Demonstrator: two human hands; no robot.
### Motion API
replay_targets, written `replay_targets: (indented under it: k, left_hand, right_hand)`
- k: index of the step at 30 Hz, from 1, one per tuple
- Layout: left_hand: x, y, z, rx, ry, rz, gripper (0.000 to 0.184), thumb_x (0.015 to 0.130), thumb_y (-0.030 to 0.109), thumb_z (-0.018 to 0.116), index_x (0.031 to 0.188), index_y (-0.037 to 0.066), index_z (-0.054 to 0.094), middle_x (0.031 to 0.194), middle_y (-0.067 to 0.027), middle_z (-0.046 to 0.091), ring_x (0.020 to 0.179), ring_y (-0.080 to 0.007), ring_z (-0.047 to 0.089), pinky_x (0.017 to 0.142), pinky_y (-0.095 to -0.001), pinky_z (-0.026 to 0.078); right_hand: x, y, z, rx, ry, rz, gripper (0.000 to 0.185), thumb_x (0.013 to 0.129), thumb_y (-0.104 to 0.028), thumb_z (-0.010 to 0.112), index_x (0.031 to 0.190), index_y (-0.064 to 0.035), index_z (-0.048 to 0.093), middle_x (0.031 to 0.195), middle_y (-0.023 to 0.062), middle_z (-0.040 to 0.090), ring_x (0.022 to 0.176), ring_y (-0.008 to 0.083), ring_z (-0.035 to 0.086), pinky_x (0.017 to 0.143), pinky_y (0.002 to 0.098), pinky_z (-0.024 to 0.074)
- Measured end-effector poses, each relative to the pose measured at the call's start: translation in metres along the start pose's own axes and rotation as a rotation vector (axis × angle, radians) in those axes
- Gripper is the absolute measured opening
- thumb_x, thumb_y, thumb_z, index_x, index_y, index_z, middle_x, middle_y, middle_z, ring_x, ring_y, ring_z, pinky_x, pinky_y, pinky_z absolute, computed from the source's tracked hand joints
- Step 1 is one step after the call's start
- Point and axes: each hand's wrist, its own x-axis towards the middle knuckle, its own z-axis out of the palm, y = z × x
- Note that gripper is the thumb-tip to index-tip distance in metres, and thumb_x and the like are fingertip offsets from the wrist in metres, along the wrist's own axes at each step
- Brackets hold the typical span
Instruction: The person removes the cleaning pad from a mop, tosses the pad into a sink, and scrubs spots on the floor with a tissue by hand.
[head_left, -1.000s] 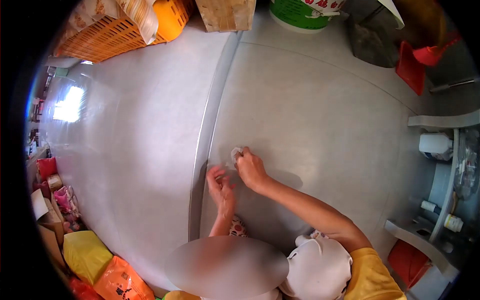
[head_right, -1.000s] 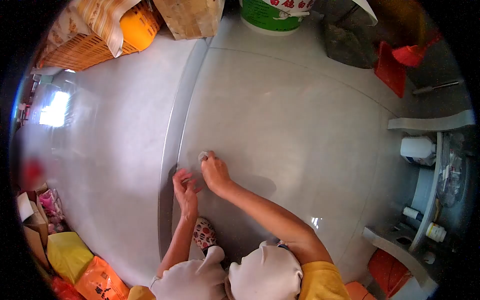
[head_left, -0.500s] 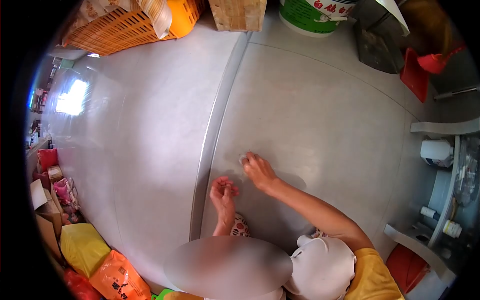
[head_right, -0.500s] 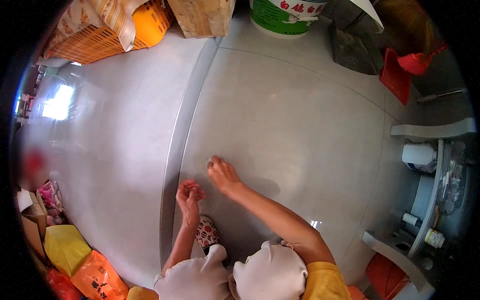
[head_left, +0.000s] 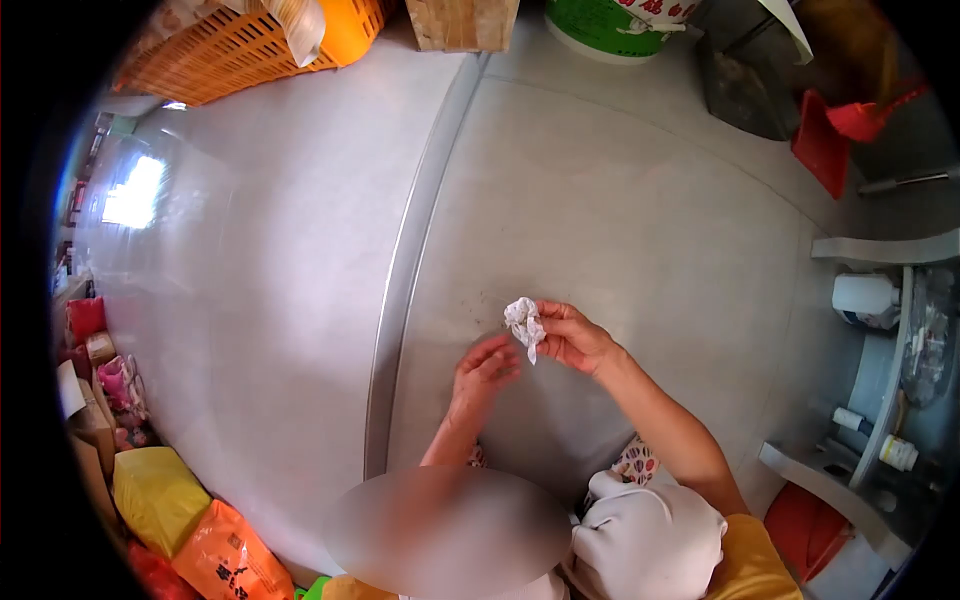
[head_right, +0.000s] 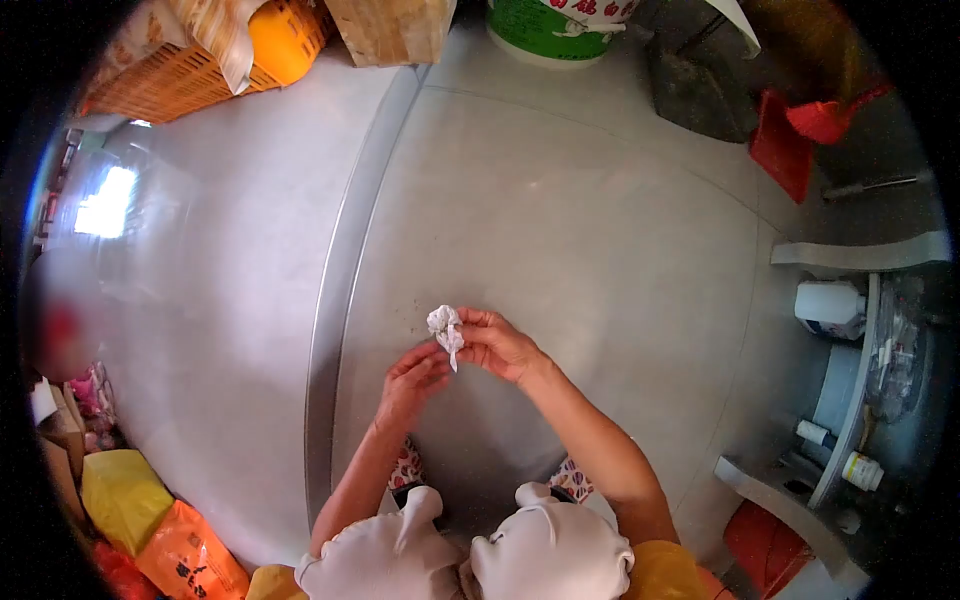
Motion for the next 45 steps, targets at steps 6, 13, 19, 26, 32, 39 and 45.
replay_targets:
  k: [6,13,19,26,32,39,45]
  left_hand:
    - [0.001,-0.001,0.022,-0.260,-0.180,0.016,0.024,0.088,0.004,0.051,0.112,0.006,0.057,0.104,-0.0049,0.061,0.094,-0.0144,0.059,0.080,-0.0294,0.049]
    - [-0.004,-0.010,0.012,-0.183,-0.127,0.099,0.023,0.088,0.004,0.053,0.110,0.005,0.058,0.104,-0.0049,0.062,0.094,-0.0151,0.059,0.080,-0.0309,0.050]
    - [-0.005,-0.009,0.008,-0.129,-0.035,0.049,0.020,0.088,0.008,0.055,0.107,0.008,0.059,0.101,-0.0032,0.062,0.089,-0.0140,0.060,0.073,-0.0288,0.051]
    - [-0.013,-0.021,-0.007,-0.072,0.017,0.038,0.020,0.088,0.010,0.056,0.107,0.009,0.059,0.100,-0.0024,0.062,0.087,-0.0131,0.060,0.071,-0.0275,0.052]
    - [-0.011,-0.029,-0.013,-0.151,0.050,0.062,0.018,0.087,0.008,0.057,0.105,0.007,0.058,0.099,-0.0051,0.062,0.086,-0.0153,0.061,0.070,-0.0278,0.054]
    - [-0.010,-0.025,-0.009,-0.046,0.084,0.050,0.026,0.084,0.007,0.060,0.110,0.005,0.056,0.099,-0.0050,0.061,0.084,-0.0138,0.060,0.069,-0.0266,0.052]
    - [-0.028,-0.005,0.005,0.056,0.173,0.069,0.030,0.084,0.010,0.062,0.113,0.007,0.056,0.099,-0.0062,0.060,0.081,-0.0161,0.061,0.067,-0.0282,0.052]
  right_hand:
    - [-0.012,0.017,0.002,0.057,-0.080,-0.061,0.027,0.086,-0.010,0.055,0.112,-0.0046,0.056,0.101,0.0057,0.061,0.087,0.0159,0.060,0.073,0.0333,0.0534]
    - [-0.019,0.026,-0.006,-0.095,0.049,-0.045,0.019,0.086,-0.008,0.055,0.105,-0.0080,0.058,0.093,0.0011,0.062,0.081,0.0100,0.060,0.063,0.0255,0.0533]
    - [-0.022,0.037,-0.001,-0.267,0.248,-0.071,0.017,0.083,-0.009,0.060,0.099,-0.0087,0.060,0.088,-0.0033,0.061,0.074,0.0054,0.056,0.060,0.0216,0.0468]
    - [-0.019,0.067,0.006,-0.646,0.401,-0.280,0.022,0.077,-0.001,0.060,0.099,-0.0015,0.059,0.086,-0.0001,0.059,0.077,0.0096,0.057,0.066,0.0242,0.0476]
    - [-0.030,0.062,0.036,-0.989,0.387,-0.495,0.034,0.075,-0.002,0.061,0.109,0.0000,0.057,0.093,0.0096,0.054,0.079,0.0183,0.059,0.068,0.0273,0.0496]
    - [-0.028,0.064,0.036,-1.083,0.464,-0.572,0.034,0.074,-0.003,0.067,0.107,0.0008,0.059,0.091,0.0098,0.054,0.077,0.0179,0.058,0.065,0.0279,0.0485]
    - [-0.021,0.029,0.012,-1.194,0.713,-0.615,0.028,0.073,0.000,0.065,0.101,-0.0008,0.062,0.080,0.0099,0.055,0.068,0.0200,0.057,0.061,0.0287,0.0467]
